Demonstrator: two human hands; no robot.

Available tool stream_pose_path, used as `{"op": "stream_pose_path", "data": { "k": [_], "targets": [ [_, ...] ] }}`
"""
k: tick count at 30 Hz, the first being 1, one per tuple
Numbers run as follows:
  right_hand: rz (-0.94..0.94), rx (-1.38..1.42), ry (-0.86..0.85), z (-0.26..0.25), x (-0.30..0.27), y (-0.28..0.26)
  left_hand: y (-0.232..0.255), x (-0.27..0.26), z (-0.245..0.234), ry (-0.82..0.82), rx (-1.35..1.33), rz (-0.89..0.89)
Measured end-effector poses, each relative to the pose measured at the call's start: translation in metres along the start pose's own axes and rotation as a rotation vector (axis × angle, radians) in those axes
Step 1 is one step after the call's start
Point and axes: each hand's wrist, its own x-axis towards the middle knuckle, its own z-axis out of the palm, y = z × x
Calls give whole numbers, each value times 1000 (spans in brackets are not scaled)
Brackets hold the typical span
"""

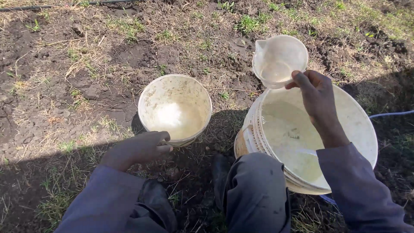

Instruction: The person sits on the ground in a field and uses a small plastic cup to scoop a cloudy liquid from a large white bucket. They repeatedly pour the liquid into a smaller white bucket placed beside them.

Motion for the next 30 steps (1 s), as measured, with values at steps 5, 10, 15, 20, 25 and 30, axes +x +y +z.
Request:
{"op": "stream_pose_path", "data": {
  "k": [5,10,15,20,25,30],
  "targets": [
    [135,-352,-19,-92,-25,55,-24,1,-13,-33,32,-104],
    [300,-756,-128,-81,-7,148,-32,12,-20,2,-57,-207],
    [181,-1229,-345,-31,18,245,-34,29,-16,-39,-116,-273],
    [106,-1390,-541,29,19,269,-31,41,-14,-82,-68,-272],
    [139,-1260,-611,64,9,251,-40,51,-3,-107,-36,-209],
    [261,-1043,-627,56,10,251,-45,49,2,-96,-7,-154]
  ]
}}
